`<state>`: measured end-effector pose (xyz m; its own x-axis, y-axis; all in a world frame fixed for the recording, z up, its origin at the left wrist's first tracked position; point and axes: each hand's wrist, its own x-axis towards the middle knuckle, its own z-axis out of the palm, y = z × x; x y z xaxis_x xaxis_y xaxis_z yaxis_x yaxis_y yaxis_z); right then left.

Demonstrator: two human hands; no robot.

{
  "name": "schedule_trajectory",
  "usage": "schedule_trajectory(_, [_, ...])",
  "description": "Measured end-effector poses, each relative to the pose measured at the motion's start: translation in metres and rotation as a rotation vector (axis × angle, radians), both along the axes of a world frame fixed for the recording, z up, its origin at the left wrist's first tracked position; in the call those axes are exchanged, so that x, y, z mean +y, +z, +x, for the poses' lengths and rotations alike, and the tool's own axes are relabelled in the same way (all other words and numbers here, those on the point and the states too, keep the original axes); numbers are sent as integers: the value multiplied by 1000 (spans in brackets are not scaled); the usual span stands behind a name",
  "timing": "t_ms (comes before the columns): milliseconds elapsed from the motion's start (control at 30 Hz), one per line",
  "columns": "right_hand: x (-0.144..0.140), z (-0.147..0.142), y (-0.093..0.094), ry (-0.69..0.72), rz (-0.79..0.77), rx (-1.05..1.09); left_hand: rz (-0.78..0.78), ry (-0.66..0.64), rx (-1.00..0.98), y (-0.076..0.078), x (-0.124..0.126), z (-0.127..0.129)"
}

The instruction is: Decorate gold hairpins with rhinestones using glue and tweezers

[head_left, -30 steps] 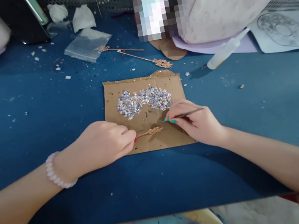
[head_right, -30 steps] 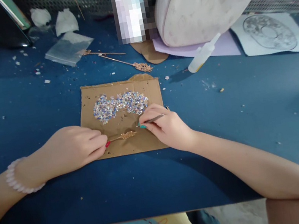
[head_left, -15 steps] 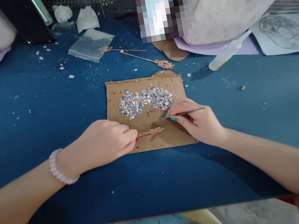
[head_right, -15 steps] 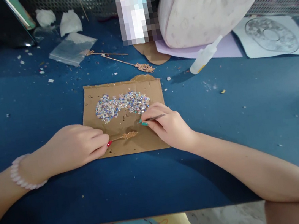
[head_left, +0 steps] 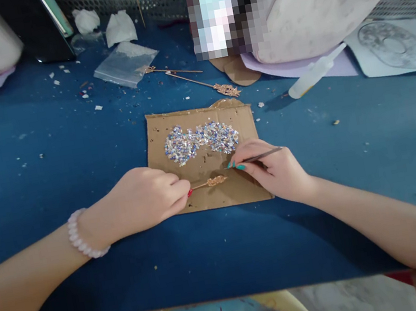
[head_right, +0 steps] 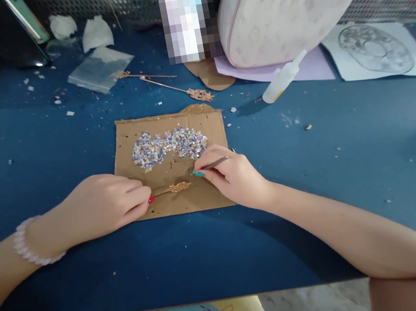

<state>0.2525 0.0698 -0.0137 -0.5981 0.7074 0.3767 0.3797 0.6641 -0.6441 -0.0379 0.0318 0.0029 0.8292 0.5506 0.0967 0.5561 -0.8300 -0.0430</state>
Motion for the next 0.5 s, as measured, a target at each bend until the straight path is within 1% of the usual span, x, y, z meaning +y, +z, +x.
schedule_trajectory(133, [-1, 0, -1, 16, 26, 10, 1, 1, -1, 0, 0, 0])
schedule_trajectory(400, [0, -1, -1, -9, 87, 13, -18, 1, -16, -1, 0, -1])
schedule_trajectory(500, [1, -1, 0, 0, 84, 6, -4, -2, -20, -1, 0, 0])
